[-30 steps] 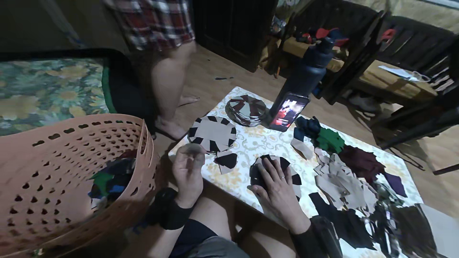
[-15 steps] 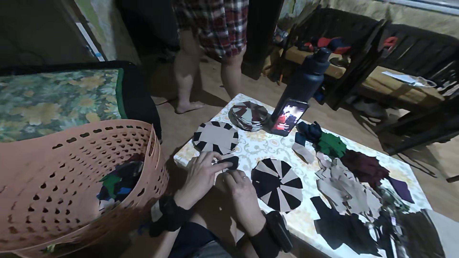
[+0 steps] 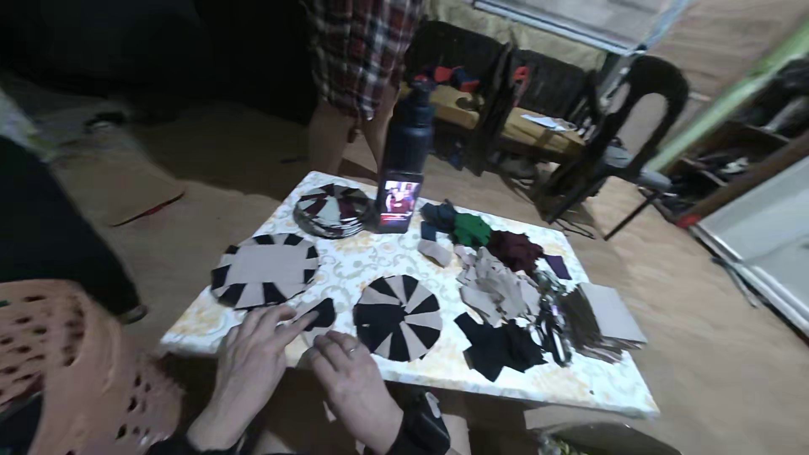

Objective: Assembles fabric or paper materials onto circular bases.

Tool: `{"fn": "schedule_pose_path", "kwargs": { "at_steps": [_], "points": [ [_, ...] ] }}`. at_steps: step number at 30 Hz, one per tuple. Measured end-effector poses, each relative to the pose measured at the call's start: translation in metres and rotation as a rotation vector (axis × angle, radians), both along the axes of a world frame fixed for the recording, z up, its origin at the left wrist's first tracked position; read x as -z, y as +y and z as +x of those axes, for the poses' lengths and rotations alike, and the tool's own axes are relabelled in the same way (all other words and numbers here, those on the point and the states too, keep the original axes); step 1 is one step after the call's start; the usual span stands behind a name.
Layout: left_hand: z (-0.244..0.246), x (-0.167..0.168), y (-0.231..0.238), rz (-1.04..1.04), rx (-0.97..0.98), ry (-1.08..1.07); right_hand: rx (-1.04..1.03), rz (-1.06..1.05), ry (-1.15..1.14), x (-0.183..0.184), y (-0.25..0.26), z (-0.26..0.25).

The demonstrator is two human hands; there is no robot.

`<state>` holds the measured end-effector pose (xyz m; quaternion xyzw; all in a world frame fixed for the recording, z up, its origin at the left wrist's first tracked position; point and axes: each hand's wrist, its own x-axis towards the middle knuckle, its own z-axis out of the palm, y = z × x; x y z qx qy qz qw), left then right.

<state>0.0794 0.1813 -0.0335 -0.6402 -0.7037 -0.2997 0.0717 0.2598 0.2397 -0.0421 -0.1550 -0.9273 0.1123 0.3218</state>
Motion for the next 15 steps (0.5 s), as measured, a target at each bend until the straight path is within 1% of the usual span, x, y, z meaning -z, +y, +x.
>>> {"fn": "schedule_pose_path", "kwargs": {
  "at_steps": [6,9,11,13,15],
  "points": [
    [0.004,-0.004,-0.006,-0.06,0.005,-0.022,-0.031,-0.029,0.003,0.008,-0.004,0.004],
    [0.007,-0.01,-0.005,-0.116,-0.025,-0.002,-0.051,-0.072,0.013,0.0,-0.005,0.012],
    [0.008,-0.011,-0.004,-0.135,-0.038,0.019,-0.065,-0.097,0.059,-0.01,-0.006,0.025],
    [0.008,-0.01,-0.003,-0.117,-0.032,0.019,-0.025,-0.085,0.137,-0.023,-0.001,0.043],
    [0.008,-0.009,-0.004,-0.067,-0.02,-0.031,0.095,-0.046,0.183,-0.036,0.014,0.066]
  ]
}}
